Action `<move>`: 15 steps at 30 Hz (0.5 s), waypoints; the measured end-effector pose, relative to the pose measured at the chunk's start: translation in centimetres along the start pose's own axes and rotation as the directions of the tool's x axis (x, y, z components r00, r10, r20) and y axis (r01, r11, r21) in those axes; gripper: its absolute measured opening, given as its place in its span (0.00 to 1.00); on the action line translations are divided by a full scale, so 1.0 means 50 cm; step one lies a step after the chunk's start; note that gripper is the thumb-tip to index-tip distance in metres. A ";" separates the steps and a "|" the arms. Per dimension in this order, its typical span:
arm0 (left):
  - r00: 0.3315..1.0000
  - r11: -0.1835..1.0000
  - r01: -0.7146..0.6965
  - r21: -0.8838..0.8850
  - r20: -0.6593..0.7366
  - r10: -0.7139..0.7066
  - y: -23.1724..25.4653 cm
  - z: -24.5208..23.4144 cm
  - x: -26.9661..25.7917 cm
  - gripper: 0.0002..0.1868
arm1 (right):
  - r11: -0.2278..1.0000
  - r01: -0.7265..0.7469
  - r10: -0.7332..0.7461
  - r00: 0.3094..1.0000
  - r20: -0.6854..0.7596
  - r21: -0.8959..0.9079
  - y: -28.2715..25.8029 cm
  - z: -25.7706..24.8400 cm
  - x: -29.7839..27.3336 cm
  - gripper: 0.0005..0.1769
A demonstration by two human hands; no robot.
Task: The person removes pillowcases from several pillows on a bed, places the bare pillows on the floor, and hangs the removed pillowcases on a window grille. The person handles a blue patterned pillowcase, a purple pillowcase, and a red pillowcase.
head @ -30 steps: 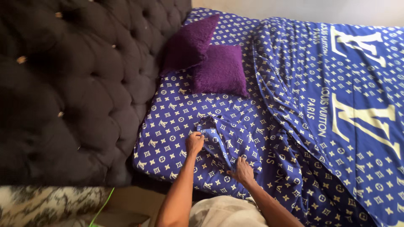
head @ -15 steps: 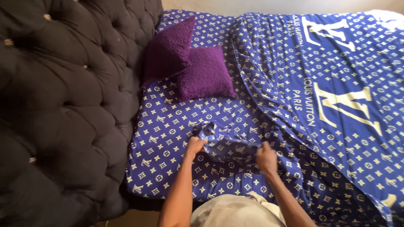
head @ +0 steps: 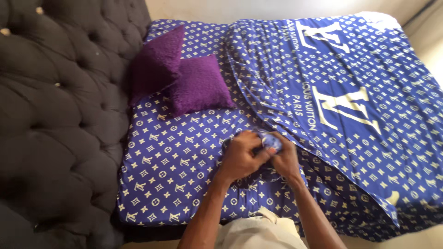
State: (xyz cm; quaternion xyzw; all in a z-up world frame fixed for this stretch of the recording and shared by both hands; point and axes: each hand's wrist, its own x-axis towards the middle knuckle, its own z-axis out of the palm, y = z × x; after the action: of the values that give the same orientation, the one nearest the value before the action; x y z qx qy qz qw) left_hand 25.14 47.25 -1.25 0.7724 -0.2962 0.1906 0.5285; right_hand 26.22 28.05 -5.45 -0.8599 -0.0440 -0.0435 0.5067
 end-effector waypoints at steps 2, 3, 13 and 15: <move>0.911 0.896 0.396 -0.202 -0.035 -0.410 -0.015 0.005 -0.008 0.16 | 0.981 -0.179 0.189 0.972 -0.140 0.078 0.025 -0.042 -0.032 0.21; 0.804 0.771 0.567 -0.291 -0.009 -0.595 -0.031 0.006 -0.017 0.19 | 0.968 -0.118 0.155 0.975 -0.159 0.221 0.041 -0.064 -0.055 0.21; 0.914 0.989 0.138 0.060 0.376 -0.150 -0.117 0.289 -0.124 0.83 | 0.418 0.182 0.363 0.865 -0.347 0.890 0.147 -0.316 -0.283 0.22; 0.893 0.971 0.228 -0.071 0.412 -0.179 -0.093 0.357 -0.141 0.74 | 0.736 0.369 0.091 0.777 -0.623 0.567 0.146 -0.368 -0.319 0.21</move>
State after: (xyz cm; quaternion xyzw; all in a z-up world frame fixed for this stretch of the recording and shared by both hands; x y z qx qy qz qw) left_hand 22.58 33.71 -15.39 0.7894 -0.3265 -0.0465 0.5177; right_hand 10.73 7.91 -4.82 -0.5539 0.0422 -0.3418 0.7580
